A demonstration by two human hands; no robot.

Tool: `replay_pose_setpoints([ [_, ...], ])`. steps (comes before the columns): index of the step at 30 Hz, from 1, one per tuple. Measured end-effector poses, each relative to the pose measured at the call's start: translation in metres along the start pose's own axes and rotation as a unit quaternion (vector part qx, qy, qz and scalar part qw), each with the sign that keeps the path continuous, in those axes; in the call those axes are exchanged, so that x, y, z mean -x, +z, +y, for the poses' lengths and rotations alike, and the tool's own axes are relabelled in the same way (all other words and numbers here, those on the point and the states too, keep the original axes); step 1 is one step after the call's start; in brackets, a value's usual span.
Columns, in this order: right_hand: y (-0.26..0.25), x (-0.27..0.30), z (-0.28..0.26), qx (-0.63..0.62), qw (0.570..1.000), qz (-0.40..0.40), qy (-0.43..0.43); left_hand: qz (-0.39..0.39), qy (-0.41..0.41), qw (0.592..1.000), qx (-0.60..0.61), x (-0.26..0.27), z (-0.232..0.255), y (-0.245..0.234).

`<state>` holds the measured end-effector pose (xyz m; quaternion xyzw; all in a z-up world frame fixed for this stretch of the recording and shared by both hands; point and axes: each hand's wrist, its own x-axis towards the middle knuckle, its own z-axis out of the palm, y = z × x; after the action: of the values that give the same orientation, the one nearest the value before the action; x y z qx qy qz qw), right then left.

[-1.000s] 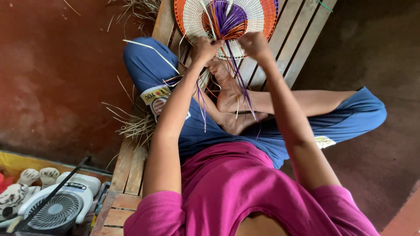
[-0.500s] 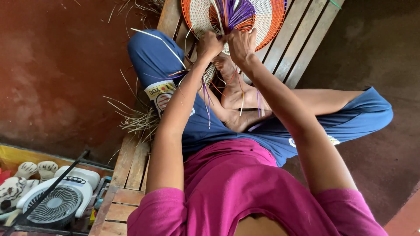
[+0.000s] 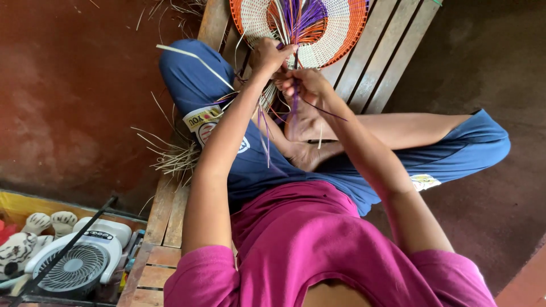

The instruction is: A person is weaving a colorful hand fan using thin, dyed strips of material while sitting on a wooden bench.

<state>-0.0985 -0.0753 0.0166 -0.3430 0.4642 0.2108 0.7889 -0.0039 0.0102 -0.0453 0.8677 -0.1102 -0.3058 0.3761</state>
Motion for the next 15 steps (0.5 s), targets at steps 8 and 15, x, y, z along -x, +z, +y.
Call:
replay_pose_setpoints([
  [8,0.032,-0.035,0.04,-0.118,0.992,-0.038,-0.036,-0.169,-0.093,0.95,0.246,0.027,0.044,-0.051],
  [15,0.049,0.052,-0.021,0.214,0.974,-0.07,0.006,-0.236,-0.13,0.944,0.19,0.006,0.022,-0.033],
])
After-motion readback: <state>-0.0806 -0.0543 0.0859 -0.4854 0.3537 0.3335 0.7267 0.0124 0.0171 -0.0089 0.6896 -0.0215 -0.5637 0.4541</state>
